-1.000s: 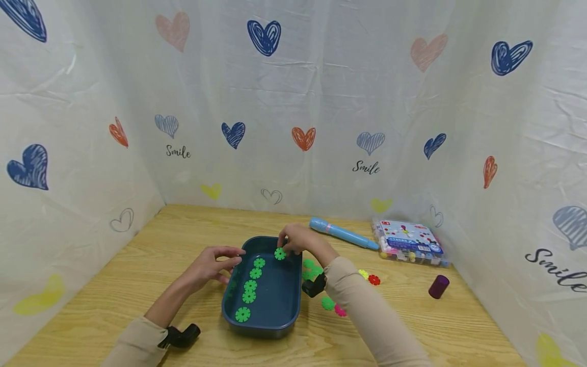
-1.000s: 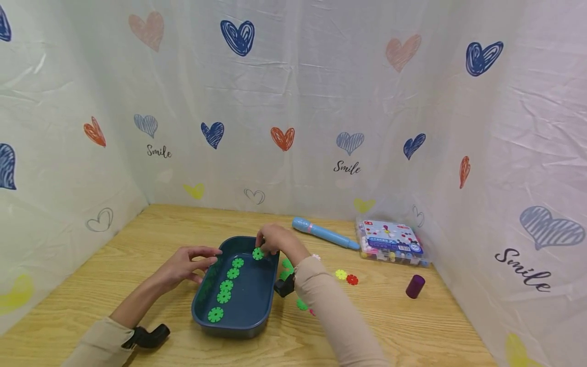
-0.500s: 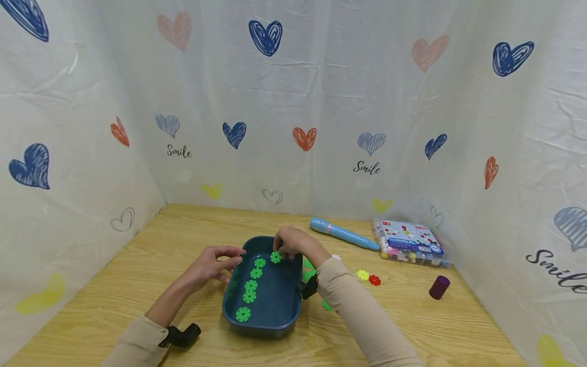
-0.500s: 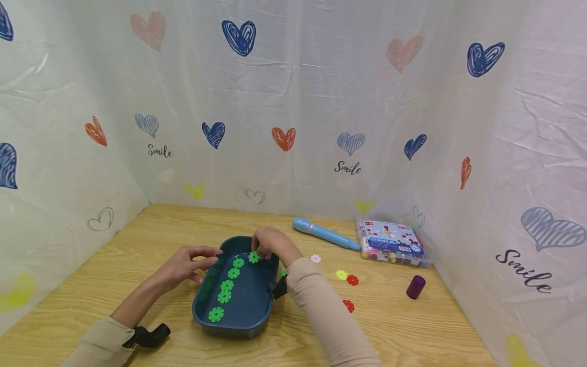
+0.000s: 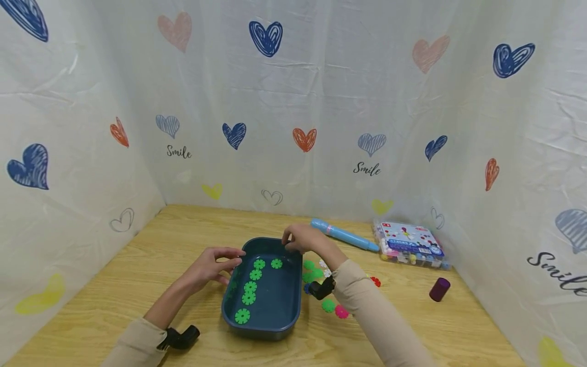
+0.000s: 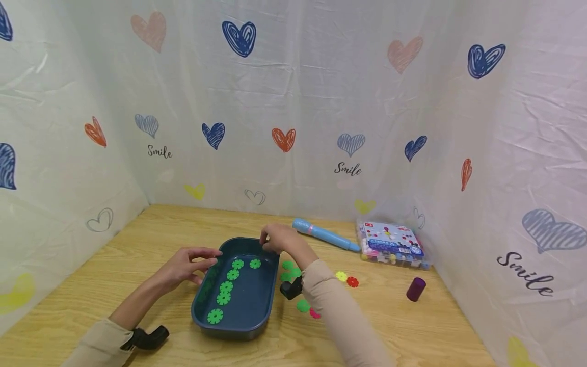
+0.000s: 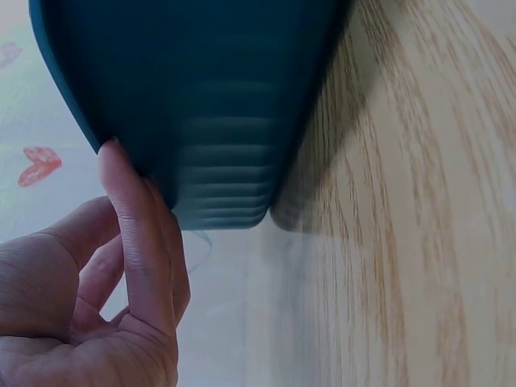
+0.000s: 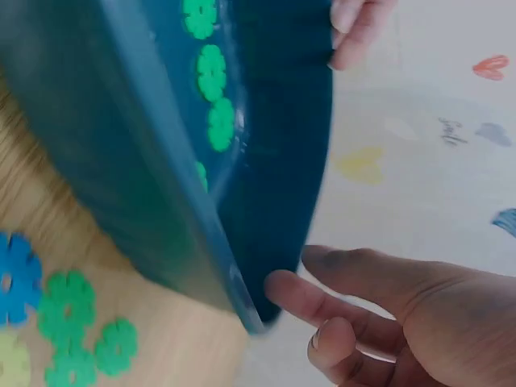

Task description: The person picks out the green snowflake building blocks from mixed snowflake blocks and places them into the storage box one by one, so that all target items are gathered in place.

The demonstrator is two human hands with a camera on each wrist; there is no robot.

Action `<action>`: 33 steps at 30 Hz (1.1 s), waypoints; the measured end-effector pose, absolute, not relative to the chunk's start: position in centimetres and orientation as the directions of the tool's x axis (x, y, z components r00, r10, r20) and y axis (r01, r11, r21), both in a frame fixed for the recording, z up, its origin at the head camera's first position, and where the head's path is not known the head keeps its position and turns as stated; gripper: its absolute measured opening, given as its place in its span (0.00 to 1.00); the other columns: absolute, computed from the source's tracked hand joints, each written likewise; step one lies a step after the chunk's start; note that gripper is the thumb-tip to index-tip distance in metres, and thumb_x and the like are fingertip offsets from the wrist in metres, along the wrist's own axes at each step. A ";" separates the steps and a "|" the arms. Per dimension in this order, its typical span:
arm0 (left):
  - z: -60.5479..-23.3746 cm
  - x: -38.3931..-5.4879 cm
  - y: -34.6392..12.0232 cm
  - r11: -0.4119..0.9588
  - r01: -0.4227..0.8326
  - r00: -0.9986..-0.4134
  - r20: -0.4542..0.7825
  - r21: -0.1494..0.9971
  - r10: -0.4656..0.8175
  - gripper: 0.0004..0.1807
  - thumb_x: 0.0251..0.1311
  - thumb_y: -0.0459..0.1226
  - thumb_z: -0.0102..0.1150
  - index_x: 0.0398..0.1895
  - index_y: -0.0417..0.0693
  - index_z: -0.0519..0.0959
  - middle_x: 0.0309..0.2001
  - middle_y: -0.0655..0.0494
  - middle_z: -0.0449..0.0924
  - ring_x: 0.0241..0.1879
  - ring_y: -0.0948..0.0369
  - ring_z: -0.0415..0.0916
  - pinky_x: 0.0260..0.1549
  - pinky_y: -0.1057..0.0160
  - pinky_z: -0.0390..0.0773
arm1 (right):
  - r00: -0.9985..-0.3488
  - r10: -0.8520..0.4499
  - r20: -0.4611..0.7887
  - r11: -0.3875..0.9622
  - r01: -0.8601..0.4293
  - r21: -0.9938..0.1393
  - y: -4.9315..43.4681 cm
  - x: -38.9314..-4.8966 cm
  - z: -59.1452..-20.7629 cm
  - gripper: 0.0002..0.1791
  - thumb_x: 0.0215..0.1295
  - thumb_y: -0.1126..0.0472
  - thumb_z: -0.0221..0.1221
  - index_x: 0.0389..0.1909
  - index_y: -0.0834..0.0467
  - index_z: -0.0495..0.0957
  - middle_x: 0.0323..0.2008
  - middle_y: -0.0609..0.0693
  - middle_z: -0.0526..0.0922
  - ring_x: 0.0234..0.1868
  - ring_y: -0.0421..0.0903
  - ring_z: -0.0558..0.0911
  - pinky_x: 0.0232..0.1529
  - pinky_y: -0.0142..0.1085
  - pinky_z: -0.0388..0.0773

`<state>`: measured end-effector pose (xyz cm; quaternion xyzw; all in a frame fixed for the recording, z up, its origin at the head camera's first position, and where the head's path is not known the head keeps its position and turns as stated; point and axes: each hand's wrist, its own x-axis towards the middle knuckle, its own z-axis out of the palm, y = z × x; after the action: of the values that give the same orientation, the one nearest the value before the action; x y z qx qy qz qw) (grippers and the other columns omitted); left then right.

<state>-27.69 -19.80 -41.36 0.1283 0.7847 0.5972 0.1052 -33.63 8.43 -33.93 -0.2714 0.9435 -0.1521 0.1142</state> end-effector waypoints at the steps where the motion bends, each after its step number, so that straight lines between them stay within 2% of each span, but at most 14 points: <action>1: -41.3 -27.7 -19.8 0.254 0.077 -0.945 -0.011 0.964 0.328 0.26 0.66 0.43 0.60 0.61 0.36 0.75 0.54 0.38 0.75 0.36 0.57 0.75 0.26 0.62 0.85 | -0.822 -0.556 -0.124 0.794 -0.481 -0.371 8.9 -33.4 -33.8 0.10 0.69 0.62 0.59 0.48 0.57 0.82 0.41 0.54 0.86 0.28 0.49 0.84 0.27 0.34 0.79; 4: -41.3 -27.6 -19.9 0.261 0.079 -0.945 -0.011 0.962 0.327 0.26 0.66 0.44 0.60 0.61 0.36 0.75 0.54 0.39 0.75 0.36 0.57 0.75 0.25 0.62 0.85 | -0.807 -0.583 -0.098 0.761 -0.500 -0.413 10.5 -32.6 -33.4 0.11 0.69 0.62 0.59 0.49 0.58 0.82 0.42 0.56 0.86 0.29 0.50 0.85 0.29 0.35 0.80; 6: -41.3 -27.5 -19.9 0.268 0.078 -0.946 -0.014 0.960 0.324 0.27 0.66 0.44 0.60 0.61 0.36 0.75 0.54 0.40 0.75 0.36 0.57 0.75 0.25 0.62 0.85 | -0.794 -0.602 -0.082 0.744 -0.522 -0.417 11.6 -31.9 -33.3 0.11 0.69 0.61 0.59 0.49 0.59 0.82 0.41 0.55 0.87 0.28 0.47 0.85 0.30 0.34 0.81; 9: -41.4 -27.4 -19.9 0.272 0.076 -0.947 -0.016 0.959 0.321 0.27 0.66 0.44 0.61 0.62 0.37 0.75 0.54 0.40 0.75 0.36 0.57 0.75 0.25 0.62 0.85 | -0.776 -0.626 -0.075 0.730 -0.549 -0.406 13.4 -30.9 -33.1 0.12 0.69 0.60 0.60 0.50 0.58 0.82 0.41 0.55 0.87 0.27 0.42 0.83 0.30 0.33 0.80; 14: -41.3 -27.5 -19.9 0.268 0.068 -0.949 -0.020 0.961 0.313 0.26 0.65 0.44 0.61 0.61 0.38 0.75 0.53 0.40 0.76 0.37 0.56 0.75 0.25 0.63 0.85 | -0.761 -0.645 -0.077 0.727 -0.578 -0.370 16.1 -29.4 -33.5 0.11 0.66 0.59 0.62 0.47 0.58 0.83 0.37 0.52 0.87 0.30 0.41 0.83 0.31 0.32 0.79; 17: -41.3 -27.6 -19.8 0.267 0.056 -0.952 -0.029 0.962 0.305 0.26 0.65 0.45 0.61 0.61 0.39 0.76 0.54 0.40 0.76 0.37 0.56 0.75 0.25 0.62 0.85 | -0.754 -0.649 -0.101 0.725 -0.572 -0.384 17.5 -28.6 -34.3 0.11 0.65 0.60 0.63 0.46 0.59 0.83 0.35 0.50 0.86 0.31 0.44 0.83 0.31 0.31 0.78; 22: -41.1 -27.8 -19.7 0.275 0.050 -0.954 -0.036 0.960 0.296 0.26 0.64 0.45 0.62 0.61 0.40 0.76 0.53 0.41 0.76 0.37 0.56 0.76 0.26 0.61 0.85 | -0.727 -0.676 -0.124 0.706 -0.590 -0.392 19.2 -27.4 -36.1 0.11 0.64 0.59 0.64 0.45 0.58 0.82 0.33 0.46 0.85 0.33 0.40 0.82 0.33 0.29 0.77; 27: -41.1 -27.7 -19.7 0.266 0.054 -0.955 -0.028 0.962 0.295 0.25 0.65 0.44 0.62 0.60 0.40 0.76 0.52 0.41 0.76 0.37 0.56 0.76 0.26 0.60 0.85 | -0.712 -0.694 -0.105 0.681 -0.602 -0.416 20.1 -26.2 -37.9 0.11 0.64 0.58 0.65 0.44 0.57 0.83 0.32 0.44 0.86 0.31 0.36 0.81 0.35 0.28 0.77; 33: -41.2 -27.6 -19.8 0.255 0.050 -0.953 -0.030 0.966 0.303 0.25 0.65 0.44 0.61 0.61 0.39 0.76 0.52 0.41 0.76 0.37 0.56 0.75 0.26 0.61 0.85 | -0.715 -0.694 -0.077 0.671 -0.605 -0.428 20.4 -25.3 -39.7 0.11 0.59 0.56 0.69 0.40 0.55 0.84 0.34 0.43 0.84 0.35 0.37 0.79 0.36 0.27 0.77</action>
<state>-27.55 -19.78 -41.16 0.1125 0.7851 0.5999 0.1052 -25.28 20.43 -39.66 -0.3585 0.9065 -0.1898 0.1174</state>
